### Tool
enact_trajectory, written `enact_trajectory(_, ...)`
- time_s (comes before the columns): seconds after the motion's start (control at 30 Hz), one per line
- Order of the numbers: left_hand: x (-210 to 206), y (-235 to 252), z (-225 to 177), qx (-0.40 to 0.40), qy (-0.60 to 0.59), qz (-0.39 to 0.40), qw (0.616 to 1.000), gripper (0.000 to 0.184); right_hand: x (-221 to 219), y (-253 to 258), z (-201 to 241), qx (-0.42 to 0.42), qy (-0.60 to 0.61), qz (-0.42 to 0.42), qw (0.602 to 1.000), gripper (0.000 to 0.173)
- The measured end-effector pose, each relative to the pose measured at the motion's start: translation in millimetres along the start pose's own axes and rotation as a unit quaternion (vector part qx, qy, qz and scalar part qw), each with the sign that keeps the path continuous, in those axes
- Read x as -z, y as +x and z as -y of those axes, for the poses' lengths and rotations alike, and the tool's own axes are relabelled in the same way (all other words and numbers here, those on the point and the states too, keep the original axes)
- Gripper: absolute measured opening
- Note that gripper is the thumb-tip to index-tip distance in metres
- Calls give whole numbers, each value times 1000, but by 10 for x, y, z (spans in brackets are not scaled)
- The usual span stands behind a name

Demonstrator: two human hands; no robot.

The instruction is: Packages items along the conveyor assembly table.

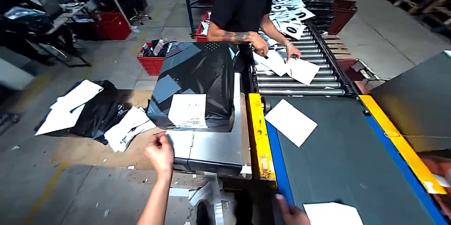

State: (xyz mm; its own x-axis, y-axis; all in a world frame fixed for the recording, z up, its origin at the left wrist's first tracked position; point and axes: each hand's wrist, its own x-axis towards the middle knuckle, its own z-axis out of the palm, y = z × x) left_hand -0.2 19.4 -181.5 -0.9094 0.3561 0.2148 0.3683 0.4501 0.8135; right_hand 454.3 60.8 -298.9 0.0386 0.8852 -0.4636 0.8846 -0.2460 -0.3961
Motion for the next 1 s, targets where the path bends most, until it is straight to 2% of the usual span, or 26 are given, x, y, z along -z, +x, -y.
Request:
enact_trajectory(0.07,-9,5,7,10,7,5,1000,24,-683,-335,787,95,174,90,976,50)
enact_trajectory(0.1,-14,5,11,13,7,7,1000,24,-975,-410,1159,103,254,133,953,40)
enact_trajectory(0.17,-9,3,16,22,10,14,1000,23,-1234,-496,1835,17,387,183,904,33)
enact_trajectory(0.2,1,13,2,25,13,17,999,23,-1257,-509,2106,-40,435,182,881,29)
enact_trajectory(0.27,16,25,-21,25,19,19,999,23,-1313,-494,2428,-99,510,132,844,14)
enact_trajectory(0.3,18,18,-14,22,23,22,999,23,-1360,-494,2470,-109,519,105,841,12)
enact_trajectory(0.37,-2,-17,-5,8,21,32,999,25,-1323,-553,2390,-76,499,81,860,14)
enact_trajectory(0.43,-42,-22,-19,-5,9,30,999,27,-1074,-578,2189,-45,437,102,893,25)
enact_trajectory(0.5,-46,-43,2,-6,4,27,1000,28,-767,-437,1673,-18,391,93,916,25)
enact_trajectory(0.57,-75,-27,-17,-11,0,21,1000,28,-335,63,995,-26,358,16,933,24)
enact_trajectory(0.67,-85,-18,38,-19,2,10,1000,30,230,1169,19,-110,286,-94,947,34)
enact_trajectory(0.7,-102,-20,55,-19,5,6,1000,31,342,1439,-243,-132,231,-106,958,36)
enact_trajectory(0.73,-111,-40,64,-17,8,2,1000,31,428,1594,-481,-157,155,-80,972,43)
enact_trajectory(0.8,-111,-53,26,-13,17,0,1000,31,586,1532,-792,-182,-11,-4,983,77)
enact_trajectory(0.83,-124,-47,-24,-10,18,0,1000,31,692,1370,-871,-188,-97,19,977,96)
enact_trajectory(0.87,-119,-59,-69,-4,14,0,1000,30,767,1182,-944,-187,-169,29,967,107)
enact_trajectory(0.93,-82,-72,-112,8,4,-1,1000,28,783,787,-985,-172,-219,38,960,108)
enact_trajectory(1.0,-39,-42,-90,11,-2,-11,1000,26,517,457,-719,-99,-185,57,976,97)
